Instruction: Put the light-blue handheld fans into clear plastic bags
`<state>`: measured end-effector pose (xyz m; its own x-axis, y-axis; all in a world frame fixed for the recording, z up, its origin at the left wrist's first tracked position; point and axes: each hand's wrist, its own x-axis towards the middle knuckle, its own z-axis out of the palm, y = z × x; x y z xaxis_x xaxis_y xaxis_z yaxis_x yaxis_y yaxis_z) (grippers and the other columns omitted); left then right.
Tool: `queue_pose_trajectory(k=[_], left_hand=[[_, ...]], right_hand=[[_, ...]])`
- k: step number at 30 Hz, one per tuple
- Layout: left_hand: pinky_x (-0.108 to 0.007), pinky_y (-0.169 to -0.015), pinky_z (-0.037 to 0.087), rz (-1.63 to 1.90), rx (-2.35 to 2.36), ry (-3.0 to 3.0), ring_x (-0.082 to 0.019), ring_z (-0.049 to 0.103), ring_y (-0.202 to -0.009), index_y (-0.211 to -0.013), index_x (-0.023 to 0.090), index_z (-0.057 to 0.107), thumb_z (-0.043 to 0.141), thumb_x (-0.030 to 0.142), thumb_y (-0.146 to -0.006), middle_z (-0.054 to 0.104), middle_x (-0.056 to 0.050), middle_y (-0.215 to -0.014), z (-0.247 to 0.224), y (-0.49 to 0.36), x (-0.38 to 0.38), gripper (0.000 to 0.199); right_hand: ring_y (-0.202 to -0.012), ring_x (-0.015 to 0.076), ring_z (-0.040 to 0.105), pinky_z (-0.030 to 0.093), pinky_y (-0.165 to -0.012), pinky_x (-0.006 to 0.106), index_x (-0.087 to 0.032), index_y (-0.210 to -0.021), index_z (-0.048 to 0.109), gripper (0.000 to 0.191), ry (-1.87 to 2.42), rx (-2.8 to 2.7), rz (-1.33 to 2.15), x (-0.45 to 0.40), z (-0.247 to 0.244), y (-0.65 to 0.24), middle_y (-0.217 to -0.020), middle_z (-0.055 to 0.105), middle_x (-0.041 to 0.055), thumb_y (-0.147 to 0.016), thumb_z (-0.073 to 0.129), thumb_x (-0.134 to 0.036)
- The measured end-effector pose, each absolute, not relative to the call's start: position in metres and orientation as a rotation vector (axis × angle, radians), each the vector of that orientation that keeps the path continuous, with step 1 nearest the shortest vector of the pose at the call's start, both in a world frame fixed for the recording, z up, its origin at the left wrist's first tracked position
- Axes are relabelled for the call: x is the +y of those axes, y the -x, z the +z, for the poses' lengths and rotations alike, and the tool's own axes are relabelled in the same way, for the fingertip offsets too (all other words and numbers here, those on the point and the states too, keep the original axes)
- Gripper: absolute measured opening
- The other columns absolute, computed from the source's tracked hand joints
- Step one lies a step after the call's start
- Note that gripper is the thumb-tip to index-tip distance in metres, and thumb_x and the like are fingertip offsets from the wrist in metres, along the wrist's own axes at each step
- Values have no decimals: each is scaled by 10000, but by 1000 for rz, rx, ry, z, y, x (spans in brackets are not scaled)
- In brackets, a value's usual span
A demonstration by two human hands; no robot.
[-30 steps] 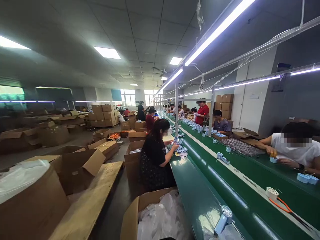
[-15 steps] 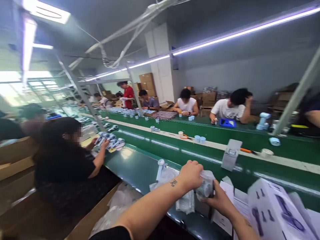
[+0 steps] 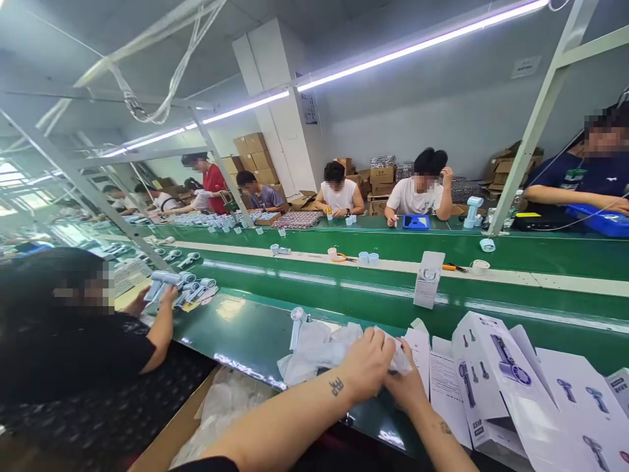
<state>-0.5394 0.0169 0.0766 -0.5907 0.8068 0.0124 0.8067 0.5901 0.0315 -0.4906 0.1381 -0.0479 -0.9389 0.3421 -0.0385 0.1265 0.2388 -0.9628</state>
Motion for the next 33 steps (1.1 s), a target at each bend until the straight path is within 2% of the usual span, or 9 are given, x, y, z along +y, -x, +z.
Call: queue_pose_trajectory(k=[3,7,12,16,19,23,26,30,33], left_hand=[[-429,-947,469,205,2798,-1568,-296,490,-1111,-1120,129,475,548,92,-763,508,-173,-1206,63,527,0,367],[-442,-870,503,195,2788,-1643,-288,552,-993,-1023,147,518,509,93,-797,581,-132,-1058,52,528,-17,233],[-378,-897,516,679,2891,-1715,-241,536,-1025,-1044,126,527,414,25,-822,552,-136,-1067,44,536,-29,268],[-350,-829,550,883,2813,-1841,-208,548,-952,-963,154,527,400,53,-868,553,-101,-973,36,536,-41,188],[-366,-890,546,1021,2764,-1898,-208,561,-999,-982,158,528,456,98,-897,578,-100,-983,29,539,-49,126],[-367,-937,529,1084,2737,-1927,-200,575,-1021,-970,153,562,439,80,-902,624,-101,-962,24,546,-50,158],[-372,-949,510,961,2775,-1871,-201,579,-1025,-995,155,584,430,89,-901,653,-101,-995,27,550,-44,192],[-417,-956,457,450,2679,-2052,-213,588,-960,-1040,165,587,481,95,-863,675,-78,-1013,39,557,-42,218],[-333,-805,470,331,2708,-1951,-184,579,-815,-930,165,601,468,98,-860,675,-62,-895,39,561,-49,164]], right_hand=[[-886,266,675,535,-809,404,-230,-1307,324,790,479,-2218,1895,136,-43,488,-1087,676,73,-618,674,-395],[-1071,298,632,492,-929,434,-222,-1347,319,806,433,-2251,1831,123,-41,485,-1255,596,128,-643,661,-412],[-1150,285,599,451,-1014,467,-191,-1427,119,949,364,-2279,1884,125,-50,483,-1330,516,172,-685,667,-416],[-1379,279,376,344,-1120,471,-223,-1314,442,594,134,-2359,1711,144,-22,484,-1471,392,133,-741,567,-315],[-1254,281,506,375,-1095,484,-201,-1173,598,425,47,-2598,1541,152,9,491,-1306,561,128,-760,526,-270],[-1127,252,578,438,-1036,444,-201,-1229,593,428,-155,-2772,1367,154,25,498,-1208,609,114,-815,511,-274],[-1147,247,570,442,-1031,432,-221,-1248,574,472,-161,-2775,1365,160,25,497,-1237,613,96,-781,507,-209],[-1123,254,591,486,-978,428,-213,-1185,581,471,-38,-2790,1519,170,29,492,-1219,641,86,-721,505,-176],[-1260,242,502,354,-1115,449,-230,-1236,570,648,-191,-2810,1488,169,29,492,-1321,579,76,-612,470,-86]])
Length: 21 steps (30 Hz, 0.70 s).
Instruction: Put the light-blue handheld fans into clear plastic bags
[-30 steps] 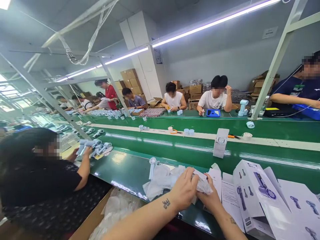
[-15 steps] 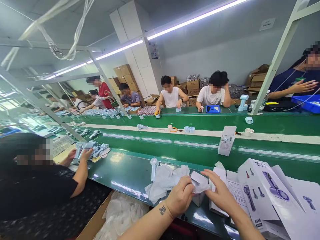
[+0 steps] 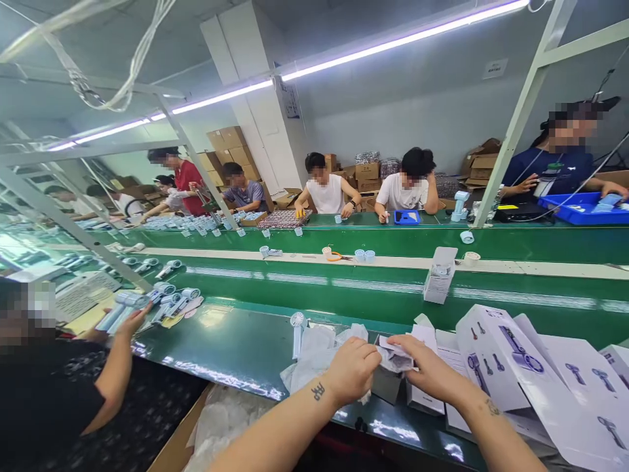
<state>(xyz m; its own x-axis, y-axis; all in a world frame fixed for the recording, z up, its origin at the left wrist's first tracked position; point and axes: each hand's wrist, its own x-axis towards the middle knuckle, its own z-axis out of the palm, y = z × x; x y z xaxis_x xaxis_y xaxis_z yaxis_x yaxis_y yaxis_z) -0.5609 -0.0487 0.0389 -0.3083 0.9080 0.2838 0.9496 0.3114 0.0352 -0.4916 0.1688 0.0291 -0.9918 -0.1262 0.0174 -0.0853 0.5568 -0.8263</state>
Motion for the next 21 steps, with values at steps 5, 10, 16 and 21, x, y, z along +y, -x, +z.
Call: queue_pose_trajectory(k=[5,10,16,21], left_hand=[[-354,-840,448,-152,-2348,1873,-220,575,-906,-872,149,611,537,149,-840,674,-71,-879,22,555,-52,81],[-660,-1036,282,-243,-2633,1714,-355,453,-1238,-1098,200,611,557,172,-846,702,-70,-1081,21,548,-32,259],[-795,-1027,153,-369,-2655,1790,-451,371,-1320,-1254,222,533,708,226,-727,636,-110,-1263,26,544,-29,555],[-475,-1029,418,-1099,-2624,1211,-267,565,-1150,-1057,222,629,529,259,-872,674,-85,-1153,22,569,-88,214]], right_hand=[[-1188,231,558,390,-1077,445,-237,-1251,529,551,-3,2602,-1695,161,17,498,-1296,576,81,-708,456,-174],[-1375,235,382,382,-1090,408,-244,-1420,259,775,-189,2394,-1958,152,-13,483,-1493,363,117,-744,616,-367],[-1313,337,459,332,-1108,509,-154,-1396,167,981,-432,2431,-1877,125,-42,474,-1408,439,220,-584,699,-295],[-1114,326,604,441,-1007,499,-204,-1249,362,755,-464,2600,-1806,146,-14,505,-1206,615,146,-591,710,-330]])
